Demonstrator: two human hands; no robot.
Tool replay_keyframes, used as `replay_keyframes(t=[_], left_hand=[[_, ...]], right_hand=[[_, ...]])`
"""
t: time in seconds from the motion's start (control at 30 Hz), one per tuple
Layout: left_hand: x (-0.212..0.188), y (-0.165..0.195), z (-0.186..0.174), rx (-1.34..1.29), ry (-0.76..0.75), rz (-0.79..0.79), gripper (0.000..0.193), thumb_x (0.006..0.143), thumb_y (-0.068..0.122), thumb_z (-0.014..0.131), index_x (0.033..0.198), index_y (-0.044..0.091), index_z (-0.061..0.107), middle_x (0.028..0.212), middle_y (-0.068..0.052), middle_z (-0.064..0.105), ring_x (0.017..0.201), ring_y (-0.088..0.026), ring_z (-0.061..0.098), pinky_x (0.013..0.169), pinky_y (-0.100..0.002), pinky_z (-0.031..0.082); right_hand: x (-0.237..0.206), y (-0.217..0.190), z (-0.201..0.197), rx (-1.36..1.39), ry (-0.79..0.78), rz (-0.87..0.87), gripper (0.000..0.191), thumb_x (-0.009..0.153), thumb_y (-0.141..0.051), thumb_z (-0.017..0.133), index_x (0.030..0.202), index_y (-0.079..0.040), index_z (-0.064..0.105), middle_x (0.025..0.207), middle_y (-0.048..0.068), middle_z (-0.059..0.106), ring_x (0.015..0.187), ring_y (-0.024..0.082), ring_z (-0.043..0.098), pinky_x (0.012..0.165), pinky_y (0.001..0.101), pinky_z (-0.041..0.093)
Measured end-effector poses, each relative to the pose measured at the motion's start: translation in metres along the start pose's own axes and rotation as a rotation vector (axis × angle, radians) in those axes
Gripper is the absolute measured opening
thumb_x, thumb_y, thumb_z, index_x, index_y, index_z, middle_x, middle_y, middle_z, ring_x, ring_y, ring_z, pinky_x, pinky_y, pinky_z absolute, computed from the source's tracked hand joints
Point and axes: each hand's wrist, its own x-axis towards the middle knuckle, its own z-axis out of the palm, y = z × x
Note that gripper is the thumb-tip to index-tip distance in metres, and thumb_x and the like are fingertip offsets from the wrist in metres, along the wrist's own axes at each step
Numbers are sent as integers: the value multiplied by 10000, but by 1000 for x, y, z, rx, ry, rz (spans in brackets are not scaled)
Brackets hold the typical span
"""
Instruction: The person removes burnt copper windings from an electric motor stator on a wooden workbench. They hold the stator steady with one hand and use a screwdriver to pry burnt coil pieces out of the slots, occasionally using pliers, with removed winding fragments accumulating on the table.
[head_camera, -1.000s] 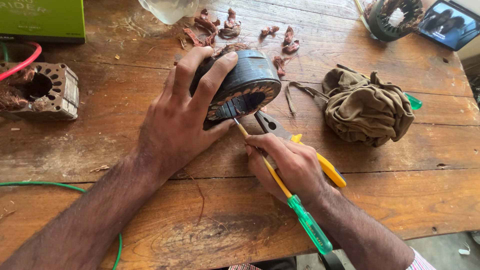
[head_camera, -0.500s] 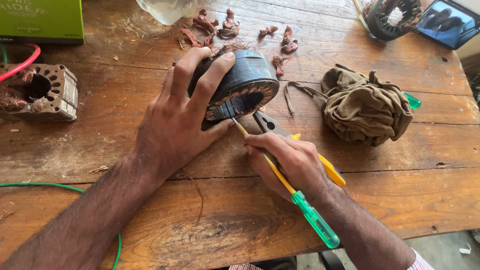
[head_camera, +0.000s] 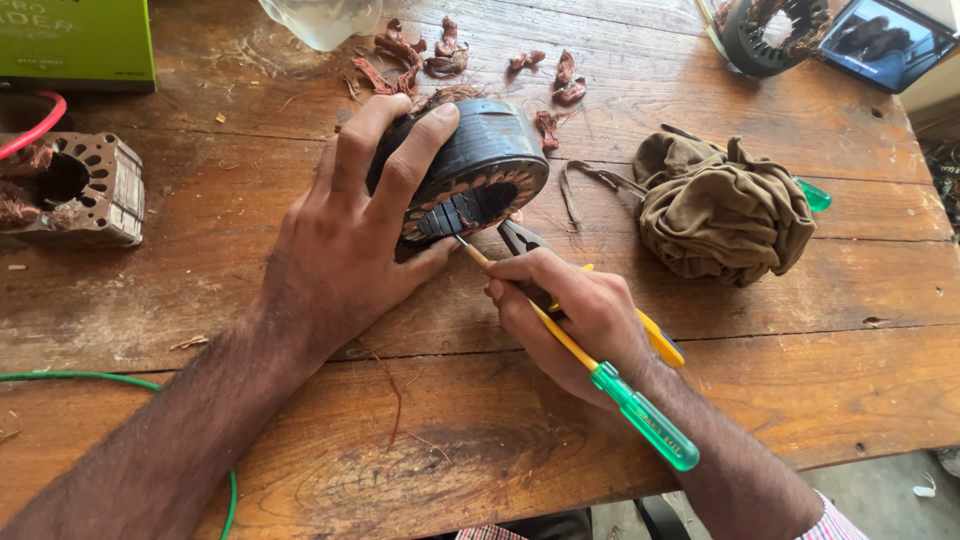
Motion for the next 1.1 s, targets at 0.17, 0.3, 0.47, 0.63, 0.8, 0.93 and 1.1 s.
replay_keyframes(t=[0.17,0.3,0.47,0.63,0.8,0.93,1.1], left_hand=[[-1,0,0,5,5,1,1067,735,257,948,1579,200,299,1489,-171,365,1382,-442,513,1027,-489,600],[0,1,1,-12,8,5,1074,735,273,958,1578,189,299,1489,-172,360,1385,-447,509,1055,-487,595],[0,2,1,-16,12,4,1063,731,239,954,1573,180,308,1484,-168,358,1380,-446,509,1073,-488,589],[2,1,1,-33,-6,-2,1073,726,260,963,1568,181,301,1471,-178,351,1383,-446,504,1052,-473,595],[0,1,0,-32,-10,-4,1089,707,248,960,1569,186,297,1482,-176,352,1398,-457,490,1065,-481,586],[0,2,0,-27,-6,-3,1083,717,237,956,1573,193,295,1487,-168,354,1396,-444,497,1072,-481,583],[1,2,-1,-24,-10,-2,1077,723,228,950,1576,192,294,1486,-170,352,1395,-443,496,1072,-481,583]], right_hand=[[-1,-4,4,-67,17,40,187,956,-104,692,1139,-72,674,863,99,755,786,231,774,689,366,594],[3,-1,6,-23,21,-96,196,990,-80,638,1181,-44,663,1003,138,755,918,270,758,776,361,600],[8,-2,9,449,70,107,186,1068,-58,574,1219,-12,673,999,112,772,931,165,748,851,301,623],[3,-7,6,164,153,89,166,981,-45,612,1115,-23,706,899,79,795,827,118,790,746,262,633],[3,-8,8,148,108,89,166,971,-66,622,1114,-28,697,893,79,793,849,130,800,761,278,630],[3,-7,11,140,98,100,165,981,-74,606,1117,-38,692,891,79,787,856,143,803,778,289,628],[4,-6,9,166,82,118,173,980,-70,596,1123,-35,687,894,77,785,848,146,799,774,289,628]])
